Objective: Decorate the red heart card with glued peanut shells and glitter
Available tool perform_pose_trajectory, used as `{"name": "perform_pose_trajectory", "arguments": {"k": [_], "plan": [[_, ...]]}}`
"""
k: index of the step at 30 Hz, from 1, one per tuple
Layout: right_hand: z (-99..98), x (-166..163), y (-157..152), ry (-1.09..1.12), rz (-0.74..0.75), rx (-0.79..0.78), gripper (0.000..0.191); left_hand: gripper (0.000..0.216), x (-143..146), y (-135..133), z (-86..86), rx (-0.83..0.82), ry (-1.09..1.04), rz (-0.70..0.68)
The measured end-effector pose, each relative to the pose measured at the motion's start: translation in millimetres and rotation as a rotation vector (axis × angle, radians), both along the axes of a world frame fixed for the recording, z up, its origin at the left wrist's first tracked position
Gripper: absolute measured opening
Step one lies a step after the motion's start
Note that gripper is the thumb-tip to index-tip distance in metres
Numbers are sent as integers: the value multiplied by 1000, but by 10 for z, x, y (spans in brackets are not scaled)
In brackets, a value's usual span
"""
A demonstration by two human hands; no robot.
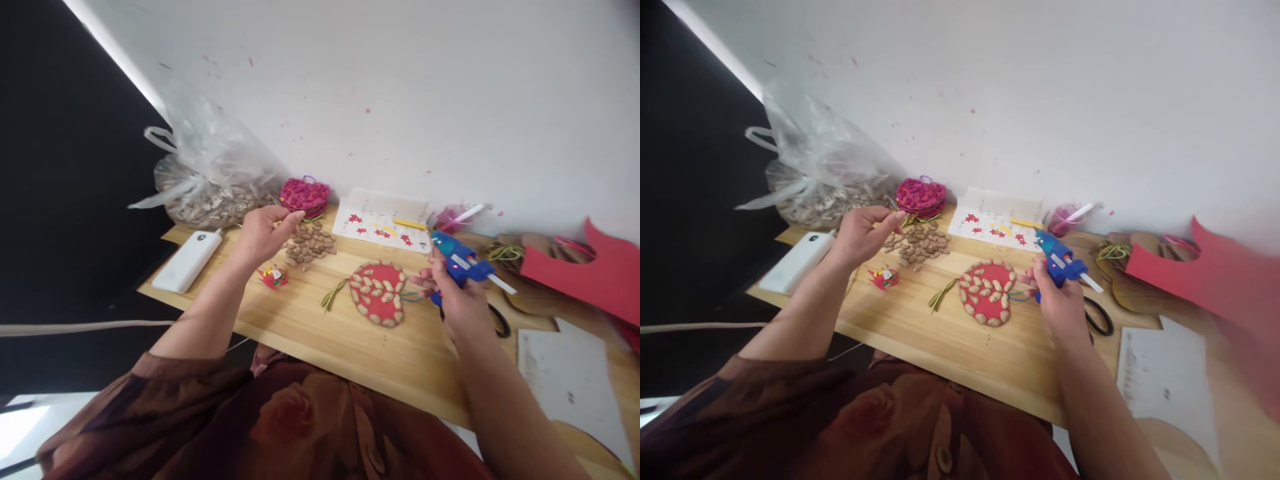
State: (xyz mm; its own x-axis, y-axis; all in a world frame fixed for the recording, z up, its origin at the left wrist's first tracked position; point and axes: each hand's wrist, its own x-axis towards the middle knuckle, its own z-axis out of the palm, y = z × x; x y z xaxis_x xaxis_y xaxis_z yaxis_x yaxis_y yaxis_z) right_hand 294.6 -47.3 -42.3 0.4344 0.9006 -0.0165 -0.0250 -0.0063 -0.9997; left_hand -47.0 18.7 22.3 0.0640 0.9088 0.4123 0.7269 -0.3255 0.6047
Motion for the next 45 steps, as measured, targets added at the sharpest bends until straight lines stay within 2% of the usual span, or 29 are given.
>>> {"name": "perform_pose_trajectory", "arguments": {"k": [2, 4, 8, 11, 14, 17, 20, 24, 28, 32, 38, 42, 45], "plan": [[-23, -11, 8, 13, 13, -3, 50, 27, -112, 98, 58, -11, 79, 23], [-34, -35, -4, 7, 40, -11, 47, 31, -138, 181, 85, -37, 136, 38], [-31, -78, -44, -28, 70, -9, 39, 29, -18, 304, 116, -115, 216, 18], [-14, -80, -59, -46, 56, -26, 38, 28, 54, 382, 68, -194, 268, -90], [3, -67, -65, -69, 39, -86, 37, 19, 21, 449, -59, -291, 276, -153], [15, -62, -76, -98, 48, -160, 40, 18, -85, 490, -144, -362, 394, -105], [20, -66, -93, -161, 51, -181, 44, 18, -181, 506, -122, -372, 506, -24], [-10, -41, -101, -238, 75, -193, 45, 16, -196, 517, -80, -426, 620, -57], [-45, -9, -101, -170, 106, -219, 43, 21, -75, 513, -152, -338, 536, -48], [0, -40, -113, -146, 90, -217, 44, 15, 113, 474, -274, -219, 412, -226], [108, -116, -115, -66, 82, -227, 44, 11, 261, 495, -454, -79, 463, -377], [134, -142, -123, -57, 116, -200, 39, 12, 250, 546, -533, -65, 475, -454], [136, -155, -140, -57, 111, -179, 36, 13, 234, 551, -553, -60, 481, -454]]}}
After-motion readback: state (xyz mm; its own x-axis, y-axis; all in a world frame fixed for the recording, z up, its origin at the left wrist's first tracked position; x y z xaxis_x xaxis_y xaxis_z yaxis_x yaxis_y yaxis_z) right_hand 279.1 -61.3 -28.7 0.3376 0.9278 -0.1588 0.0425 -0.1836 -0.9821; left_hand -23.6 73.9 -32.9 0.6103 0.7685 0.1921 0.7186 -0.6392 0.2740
